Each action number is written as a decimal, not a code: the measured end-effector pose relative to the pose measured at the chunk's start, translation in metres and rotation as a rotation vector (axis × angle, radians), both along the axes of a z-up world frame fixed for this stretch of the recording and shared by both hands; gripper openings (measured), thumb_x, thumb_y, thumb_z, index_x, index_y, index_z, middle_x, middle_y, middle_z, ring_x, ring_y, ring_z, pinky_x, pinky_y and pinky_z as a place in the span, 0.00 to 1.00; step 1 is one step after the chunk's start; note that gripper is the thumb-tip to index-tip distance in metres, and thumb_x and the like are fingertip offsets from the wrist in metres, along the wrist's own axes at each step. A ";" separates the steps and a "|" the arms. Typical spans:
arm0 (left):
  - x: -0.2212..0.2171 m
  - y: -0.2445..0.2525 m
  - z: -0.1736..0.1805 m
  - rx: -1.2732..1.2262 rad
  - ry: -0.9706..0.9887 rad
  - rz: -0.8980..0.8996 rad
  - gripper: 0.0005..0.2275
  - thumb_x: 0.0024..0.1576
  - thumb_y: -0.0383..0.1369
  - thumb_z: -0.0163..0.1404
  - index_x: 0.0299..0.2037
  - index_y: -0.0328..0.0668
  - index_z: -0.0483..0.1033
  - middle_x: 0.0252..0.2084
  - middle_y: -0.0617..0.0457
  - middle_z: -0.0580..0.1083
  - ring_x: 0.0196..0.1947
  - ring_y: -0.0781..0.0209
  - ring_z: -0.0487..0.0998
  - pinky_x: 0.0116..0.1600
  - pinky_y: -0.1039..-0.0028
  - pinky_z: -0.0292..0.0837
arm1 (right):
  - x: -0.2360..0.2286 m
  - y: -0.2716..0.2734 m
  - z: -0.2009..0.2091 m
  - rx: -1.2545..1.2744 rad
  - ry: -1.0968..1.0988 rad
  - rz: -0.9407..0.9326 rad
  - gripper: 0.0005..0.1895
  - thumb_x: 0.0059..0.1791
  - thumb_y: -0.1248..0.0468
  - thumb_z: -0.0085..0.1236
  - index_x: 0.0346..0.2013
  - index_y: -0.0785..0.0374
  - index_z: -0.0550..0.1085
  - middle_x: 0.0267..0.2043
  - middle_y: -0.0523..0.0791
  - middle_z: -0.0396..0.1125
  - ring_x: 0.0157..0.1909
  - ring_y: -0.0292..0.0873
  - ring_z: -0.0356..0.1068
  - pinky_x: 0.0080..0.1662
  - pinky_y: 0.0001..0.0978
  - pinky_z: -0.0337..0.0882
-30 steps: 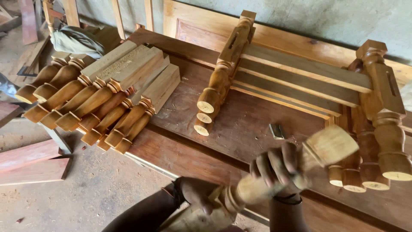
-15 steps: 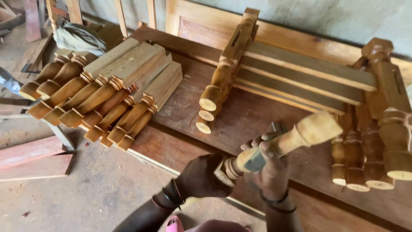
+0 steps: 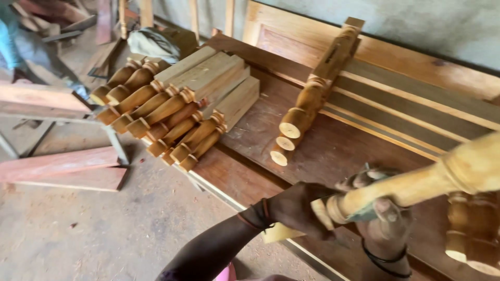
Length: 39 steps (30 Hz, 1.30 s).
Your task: Sanding wooden furniture legs to prepare them for finishing.
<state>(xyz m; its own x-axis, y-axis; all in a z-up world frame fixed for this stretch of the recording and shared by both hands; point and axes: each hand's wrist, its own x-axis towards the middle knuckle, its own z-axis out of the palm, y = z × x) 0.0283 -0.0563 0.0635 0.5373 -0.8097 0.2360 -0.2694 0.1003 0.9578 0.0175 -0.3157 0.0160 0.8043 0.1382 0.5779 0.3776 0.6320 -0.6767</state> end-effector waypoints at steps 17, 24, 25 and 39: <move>0.016 -0.036 -0.060 -0.075 -0.456 0.355 0.41 0.44 0.34 0.64 0.68 0.26 0.60 0.60 0.33 0.68 0.60 0.40 0.76 0.63 0.62 0.76 | -0.003 0.075 0.045 -0.339 0.082 -0.715 0.15 0.53 0.71 0.60 0.53 0.72 0.69 0.42 0.49 0.71 0.45 0.42 0.75 0.54 0.43 0.81; -0.002 -0.047 -0.065 -0.026 -0.371 0.483 0.40 0.47 0.39 0.63 0.68 0.27 0.60 0.58 0.33 0.70 0.54 0.40 0.77 0.59 0.60 0.78 | 0.002 0.073 0.014 -0.366 0.008 -0.722 0.14 0.57 0.72 0.61 0.51 0.77 0.67 0.41 0.51 0.71 0.44 0.42 0.74 0.53 0.41 0.80; -0.004 -0.051 -0.068 -0.024 -0.367 0.483 0.40 0.47 0.39 0.63 0.68 0.27 0.60 0.58 0.33 0.70 0.54 0.40 0.77 0.59 0.60 0.78 | -0.001 0.074 0.017 -0.366 0.012 -0.720 0.14 0.57 0.72 0.61 0.51 0.77 0.67 0.41 0.51 0.71 0.44 0.42 0.74 0.53 0.41 0.80; 0.001 -0.074 -0.086 -0.157 -0.506 0.748 0.35 0.48 0.35 0.63 0.67 0.31 0.64 0.54 0.41 0.73 0.55 0.42 0.75 0.60 0.60 0.73 | -0.017 0.066 0.035 -0.699 0.203 -0.829 0.18 0.47 0.72 0.66 0.47 0.75 0.69 0.39 0.55 0.71 0.34 0.46 0.69 0.36 0.34 0.71</move>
